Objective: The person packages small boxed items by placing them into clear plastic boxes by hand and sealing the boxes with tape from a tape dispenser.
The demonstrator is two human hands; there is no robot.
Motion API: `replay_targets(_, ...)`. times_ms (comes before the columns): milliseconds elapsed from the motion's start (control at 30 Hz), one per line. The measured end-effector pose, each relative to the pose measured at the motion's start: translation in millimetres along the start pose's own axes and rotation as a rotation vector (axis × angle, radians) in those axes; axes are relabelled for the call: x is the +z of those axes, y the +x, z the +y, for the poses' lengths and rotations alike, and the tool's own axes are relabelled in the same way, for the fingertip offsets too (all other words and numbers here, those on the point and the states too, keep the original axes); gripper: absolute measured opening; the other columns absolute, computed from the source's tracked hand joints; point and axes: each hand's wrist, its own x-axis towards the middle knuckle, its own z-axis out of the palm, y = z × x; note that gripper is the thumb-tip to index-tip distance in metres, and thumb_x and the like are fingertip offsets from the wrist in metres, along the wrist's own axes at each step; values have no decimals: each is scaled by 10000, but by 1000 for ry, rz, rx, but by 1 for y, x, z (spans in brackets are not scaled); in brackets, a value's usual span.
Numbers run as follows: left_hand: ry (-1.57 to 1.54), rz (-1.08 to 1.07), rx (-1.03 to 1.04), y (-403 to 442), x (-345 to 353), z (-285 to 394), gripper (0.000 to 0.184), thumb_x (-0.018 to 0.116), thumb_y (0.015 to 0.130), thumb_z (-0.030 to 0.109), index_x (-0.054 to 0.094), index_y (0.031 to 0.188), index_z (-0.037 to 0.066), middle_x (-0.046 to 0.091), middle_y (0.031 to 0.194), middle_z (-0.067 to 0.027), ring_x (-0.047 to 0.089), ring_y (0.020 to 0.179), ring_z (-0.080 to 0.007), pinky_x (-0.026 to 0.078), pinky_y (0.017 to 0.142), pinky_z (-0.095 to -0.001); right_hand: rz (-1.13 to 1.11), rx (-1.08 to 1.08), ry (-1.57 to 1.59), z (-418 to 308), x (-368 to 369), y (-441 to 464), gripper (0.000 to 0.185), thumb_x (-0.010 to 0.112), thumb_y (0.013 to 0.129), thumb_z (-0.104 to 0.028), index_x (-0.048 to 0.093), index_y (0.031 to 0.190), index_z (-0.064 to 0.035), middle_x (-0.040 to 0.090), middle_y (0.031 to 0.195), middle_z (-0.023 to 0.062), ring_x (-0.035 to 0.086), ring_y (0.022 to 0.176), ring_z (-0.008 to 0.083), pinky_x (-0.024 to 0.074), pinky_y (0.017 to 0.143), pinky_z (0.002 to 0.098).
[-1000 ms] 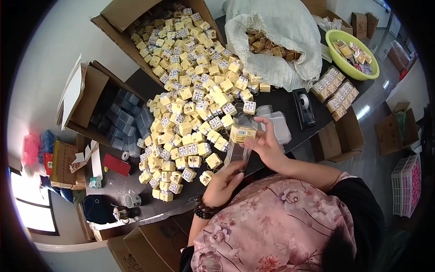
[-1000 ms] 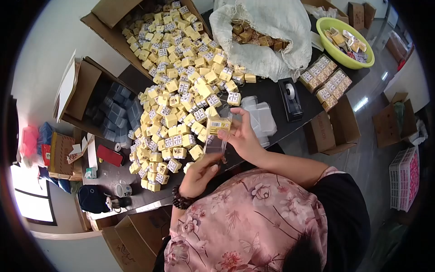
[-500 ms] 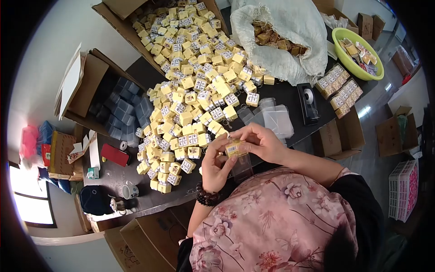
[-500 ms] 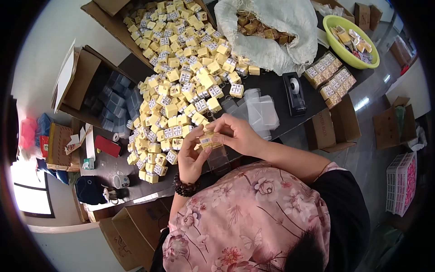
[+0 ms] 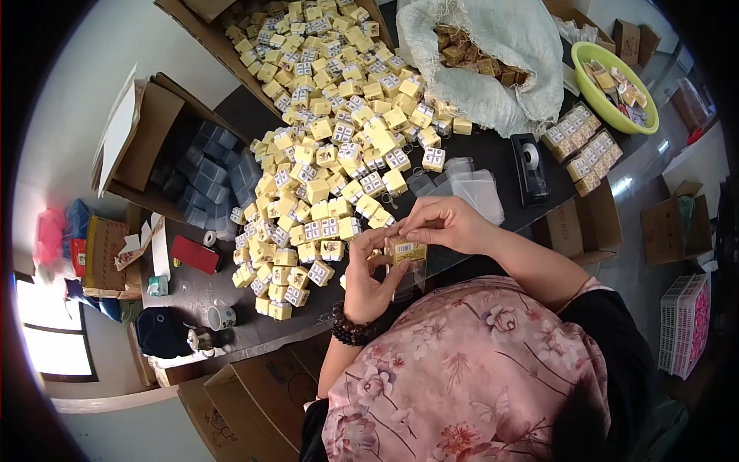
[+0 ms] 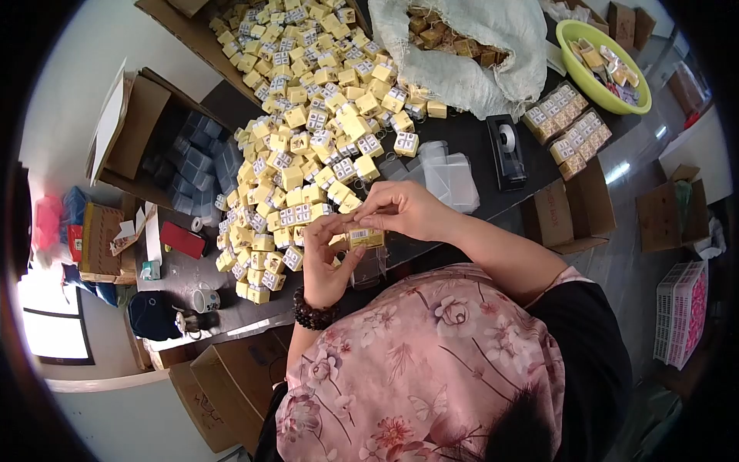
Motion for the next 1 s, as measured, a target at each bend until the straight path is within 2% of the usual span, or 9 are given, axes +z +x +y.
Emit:
replay_targets(200,140,39,-20,-1,-4,-16,381,595,879,-58,434,1218,7,526,1227,-147,564,1078,-181,543,792,-284,-167,-86,-32,-2,-7,-2,234,590,937,-122,641,1138,-14,595,1071,87,588,1012,193,468,878,303)
replay_targets(267,-374,315,-165,-2,5,-32,348,563,909,-39,432,1223,33,543,1190,-129,577,1065,-194,561,801,-309,76,-137,-379,13,-15,6,347,570,944,-145,543,1266,-16,544,1242,122,510,1196,244,399,1011,352)
replay_targets(367,-695,422,-266,-4,4,-30,181,518,954,30,443,1117,54,564,1152,-111,599,1051,-224,552,866,-394,621,28,-969,84,-60,41,506,719,797,-192,530,1231,-13,568,1194,169,516,1151,327,367,1032,426)
replay_targets(500,-1018,344,-483,-15,-2,-44,96,491,971,69,427,1040,88,575,1139,-99,612,1018,-231,530,886,-416,478,172,-1021,113,-80,55,535,748,741,-187,540,1202,-13,590,1135,176,526,1101,357,351,1034,448)
replay_targets(600,-718,-129,-515,-30,-24,-32,485,592,876,51,408,1324,68,556,1164,-101,572,1069,-208,479,927,-331,533,-74,-895,106,-76,48,459,728,783,-166,555,1185,-30,611,1089,154,555,1078,306,426,977,436)
replay_targets(667,-550,-524,-542,-36,-47,-41,733,703,780,47,340,1416,32,523,1234,-92,507,1157,-168,416,968,-290,263,104,265,87,-73,37,479,668,857,-133,511,1301,-42,582,1216,151,597,1081,266,458,970,374)
replay_targets(733,-461,-734,-607,-42,-59,-49,729,763,724,9,396,1353,-10,519,1282,-96,500,1158,-128,408,982,-282,199,135,529,52,-63,19,484,588,921,-123,441,1378,-66,581,1237,142,632,1052,239,506,934,365)
replay_targets(800,-315,-733,-532,-29,-58,-39,599,754,732,-22,431,1236,4,542,1269,-108,536,1107,-138,438,958,-284,6,238,1078,9,-45,2,512,547,941,-144,373,1418,-77,583,1224,162,644,1036,267,530,912,406)
replay_targets(1000,169,-31,-294,-12,-18,-20,543,724,737,-8,373,1150,18,603,1141,-172,617,1007,-235,506,851,-337,18,180,907,-30,-2,-23,360,473,986,-121,418,1339,-74,562,1219,121,641,975,215,566,809,359)
